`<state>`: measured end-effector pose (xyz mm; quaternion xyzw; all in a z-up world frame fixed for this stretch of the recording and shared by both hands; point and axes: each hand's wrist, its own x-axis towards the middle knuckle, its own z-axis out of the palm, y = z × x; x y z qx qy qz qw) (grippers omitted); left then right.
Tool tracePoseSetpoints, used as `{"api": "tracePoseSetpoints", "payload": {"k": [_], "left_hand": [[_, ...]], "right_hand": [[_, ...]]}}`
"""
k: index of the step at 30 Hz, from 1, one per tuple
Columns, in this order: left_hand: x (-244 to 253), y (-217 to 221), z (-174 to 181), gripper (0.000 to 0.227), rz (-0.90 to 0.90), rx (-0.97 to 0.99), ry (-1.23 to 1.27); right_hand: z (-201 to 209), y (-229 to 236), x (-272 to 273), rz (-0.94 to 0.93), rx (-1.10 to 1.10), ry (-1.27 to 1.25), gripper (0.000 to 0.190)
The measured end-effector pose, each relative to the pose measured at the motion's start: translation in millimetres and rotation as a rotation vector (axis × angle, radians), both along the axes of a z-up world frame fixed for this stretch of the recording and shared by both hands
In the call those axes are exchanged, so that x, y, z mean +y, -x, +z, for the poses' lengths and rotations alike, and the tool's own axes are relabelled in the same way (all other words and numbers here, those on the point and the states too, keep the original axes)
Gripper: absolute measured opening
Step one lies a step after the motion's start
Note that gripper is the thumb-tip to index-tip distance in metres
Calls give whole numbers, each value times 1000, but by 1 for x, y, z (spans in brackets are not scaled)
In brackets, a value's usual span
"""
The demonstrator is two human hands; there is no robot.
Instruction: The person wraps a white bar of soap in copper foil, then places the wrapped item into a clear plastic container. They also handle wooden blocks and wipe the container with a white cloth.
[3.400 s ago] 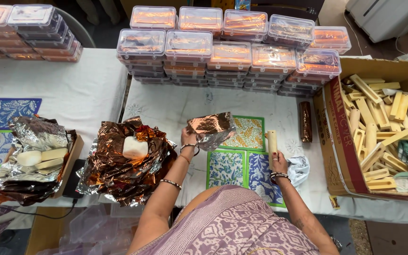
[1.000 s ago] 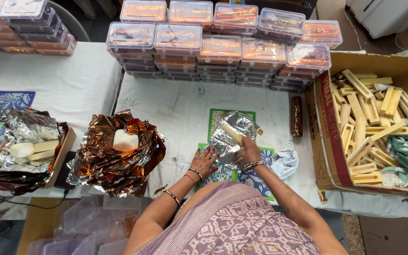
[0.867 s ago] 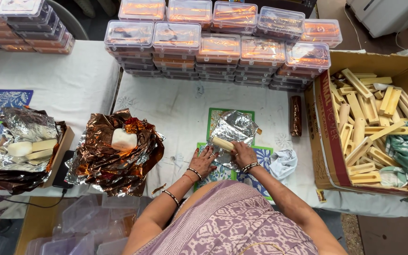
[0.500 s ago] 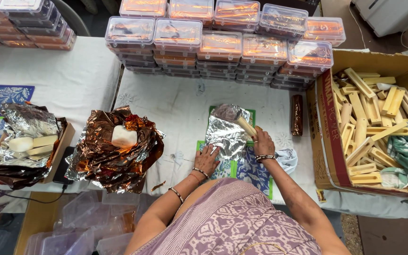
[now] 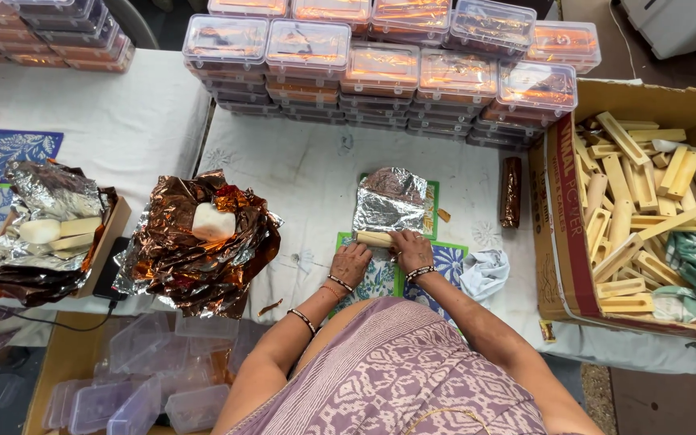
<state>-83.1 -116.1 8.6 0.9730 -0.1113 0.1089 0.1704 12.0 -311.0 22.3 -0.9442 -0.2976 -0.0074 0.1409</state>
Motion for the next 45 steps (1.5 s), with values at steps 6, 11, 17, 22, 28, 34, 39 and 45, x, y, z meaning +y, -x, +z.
{"api": "tracePoseSetpoints", "payload": {"k": [6, 11, 17, 22, 28, 34, 39, 45], "left_hand": [[3, -4, 10, 14, -23, -19, 17], [3, -13, -15, 5, -47, -5, -115], [2, -18, 8, 12, -39, -28, -164], [1, -31, 23, 17, -18, -149, -173], [7, -53, 6, 13, -9, -29, -79], [12, -68, 7, 16, 21, 55, -42], [15, -79, -1, 7, 60, 125, 78], [17, -68, 48, 31, 79, -379, -168]], "right_hand": [[8, 1, 1, -18, 43, -41, 37], [13, 6, -3, -10, -20, -54, 39], [7, 5, -7, 22, -72, -93, 40], [7, 0, -9, 12, -8, -41, 42], [8, -10, -9, 27, 44, -32, 39], [32, -11, -15, 122, 73, -159, 52], [9, -26, -16, 8, 127, -134, 37], [13, -45, -13, -56, 290, -57, 31]]}}
